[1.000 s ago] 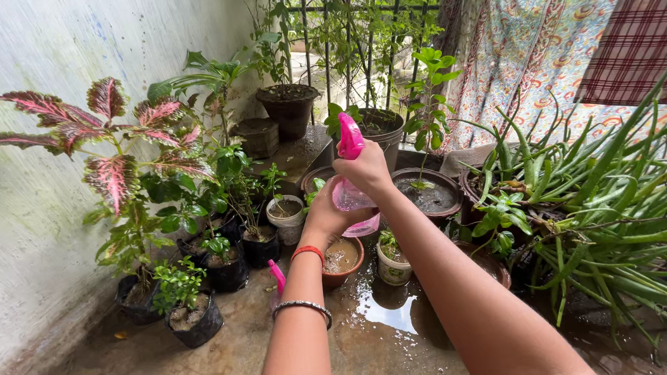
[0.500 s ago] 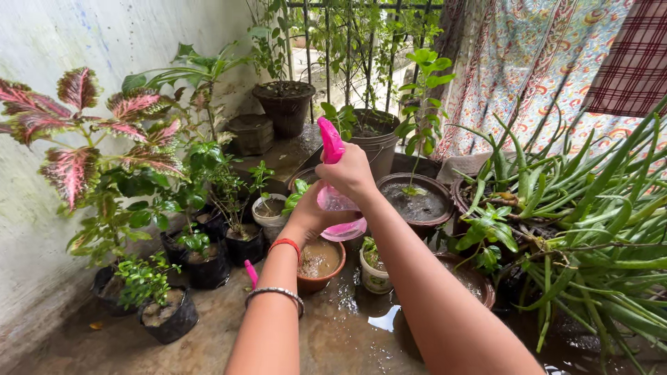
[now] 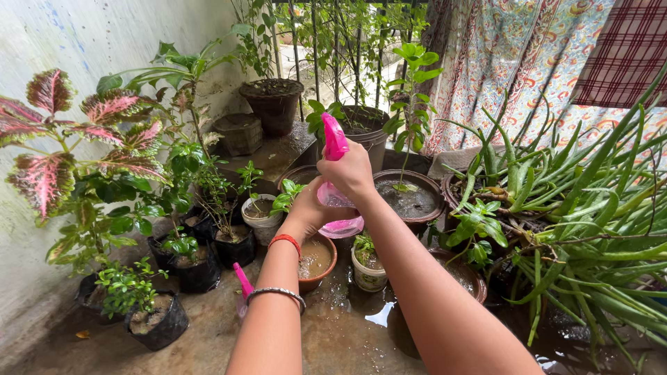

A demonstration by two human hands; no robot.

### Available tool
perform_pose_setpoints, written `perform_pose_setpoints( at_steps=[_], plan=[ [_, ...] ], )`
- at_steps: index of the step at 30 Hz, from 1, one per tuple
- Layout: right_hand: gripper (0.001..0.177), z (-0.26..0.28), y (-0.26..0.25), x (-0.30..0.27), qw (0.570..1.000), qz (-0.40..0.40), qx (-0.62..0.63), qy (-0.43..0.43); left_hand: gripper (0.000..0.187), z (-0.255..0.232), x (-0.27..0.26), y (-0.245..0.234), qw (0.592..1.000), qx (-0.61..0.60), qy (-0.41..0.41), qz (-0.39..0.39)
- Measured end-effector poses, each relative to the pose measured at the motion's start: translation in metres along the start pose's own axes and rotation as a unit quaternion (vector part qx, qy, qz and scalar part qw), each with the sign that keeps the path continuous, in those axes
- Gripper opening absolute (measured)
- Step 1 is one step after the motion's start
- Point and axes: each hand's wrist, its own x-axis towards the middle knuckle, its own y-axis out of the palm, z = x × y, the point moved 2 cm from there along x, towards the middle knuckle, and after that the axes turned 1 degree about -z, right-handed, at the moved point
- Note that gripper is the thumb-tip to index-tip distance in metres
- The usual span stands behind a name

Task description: The person sprays water on various potted plants on a balcony using a pink spray bottle, targeting the leaves and soil of multiple plants including aloe vera and several smaller leafy plants in plastic bags and pots.

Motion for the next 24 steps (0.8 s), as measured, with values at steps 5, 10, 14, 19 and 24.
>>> perform_pose_setpoints(
  at_steps=[5,10,14,19,24],
  plan=[
    [0.03,0.003,-0.006,0.002,0.999,-0.008,0.017,-0.035,0.08,-0.011,-0.003,0.0,1.0,0.003,0.005,-0.007],
    [0.023,0.004,-0.01,0.001,0.999,-0.03,0.012,-0.042,0.08,-0.019,-0.007,0.003,0.999,0.01,0.001,-0.04],
    [0.017,0.003,-0.013,0.005,0.999,-0.042,-0.004,-0.017,0.083,-0.02,-0.008,0.007,0.999,-0.007,0.0,-0.051],
    [0.023,0.004,-0.022,0.001,0.999,-0.021,0.008,-0.048,0.084,-0.014,-0.011,0.018,0.997,-0.027,0.013,-0.065],
    [0.023,-0.004,-0.024,-0.004,0.998,-0.029,-0.017,-0.062,0.08,-0.008,-0.011,0.025,0.999,-0.037,-0.005,-0.037]
  ],
)
